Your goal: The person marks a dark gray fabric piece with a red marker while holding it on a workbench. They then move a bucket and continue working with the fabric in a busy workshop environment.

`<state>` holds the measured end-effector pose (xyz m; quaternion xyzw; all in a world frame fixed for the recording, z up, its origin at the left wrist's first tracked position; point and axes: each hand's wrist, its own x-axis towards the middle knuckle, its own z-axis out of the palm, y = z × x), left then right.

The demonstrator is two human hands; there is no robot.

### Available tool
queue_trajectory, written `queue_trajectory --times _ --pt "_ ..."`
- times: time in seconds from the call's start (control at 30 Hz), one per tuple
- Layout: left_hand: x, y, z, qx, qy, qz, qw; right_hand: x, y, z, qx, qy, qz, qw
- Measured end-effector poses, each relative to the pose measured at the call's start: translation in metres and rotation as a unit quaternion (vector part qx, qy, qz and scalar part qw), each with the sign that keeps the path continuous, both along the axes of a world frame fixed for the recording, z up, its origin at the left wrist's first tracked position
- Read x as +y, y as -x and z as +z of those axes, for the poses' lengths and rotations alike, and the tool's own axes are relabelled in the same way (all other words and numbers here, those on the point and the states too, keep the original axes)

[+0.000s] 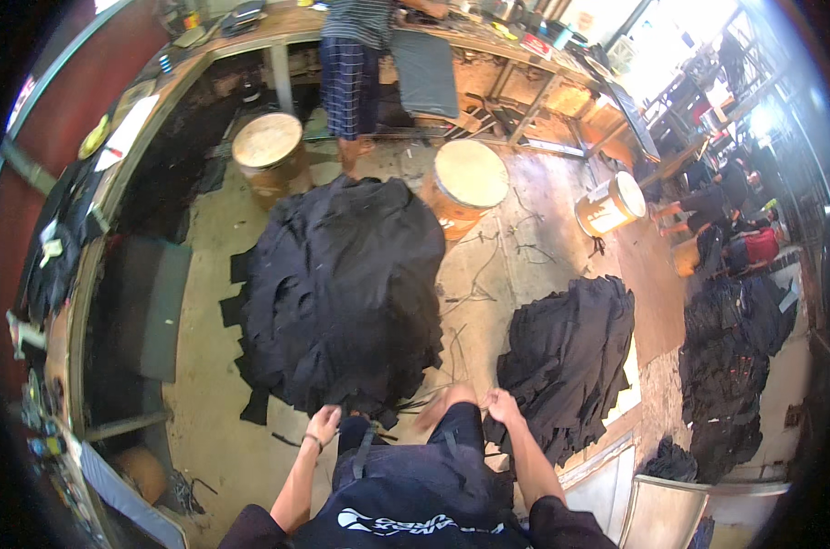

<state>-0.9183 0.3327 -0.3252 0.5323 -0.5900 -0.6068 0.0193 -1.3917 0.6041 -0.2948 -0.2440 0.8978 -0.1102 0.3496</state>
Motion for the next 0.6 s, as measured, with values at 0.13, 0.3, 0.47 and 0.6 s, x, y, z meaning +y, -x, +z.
queue_trajectory --times 0.13,0.3,0.47,0.6 --pt "-0.085 0.249 0.024 0.118 0.025 -0.094 0.988 -0.077 0.193 -0.016 0.020 0.004 0.008 1.000" --pt "-0.159 0.529 -0.027 0.141 -0.063 -0.042 0.987 -0.357 0.528 -0.095 0.117 0.053 0.131 0.983" --pt "-0.260 0.770 -0.160 0.136 -0.145 0.355 0.913 -0.651 0.752 -0.185 0.127 0.179 0.137 0.966" --pt "-0.357 0.873 -0.238 0.111 -0.119 0.470 0.868 -0.766 0.814 -0.222 0.162 0.248 0.193 0.936"
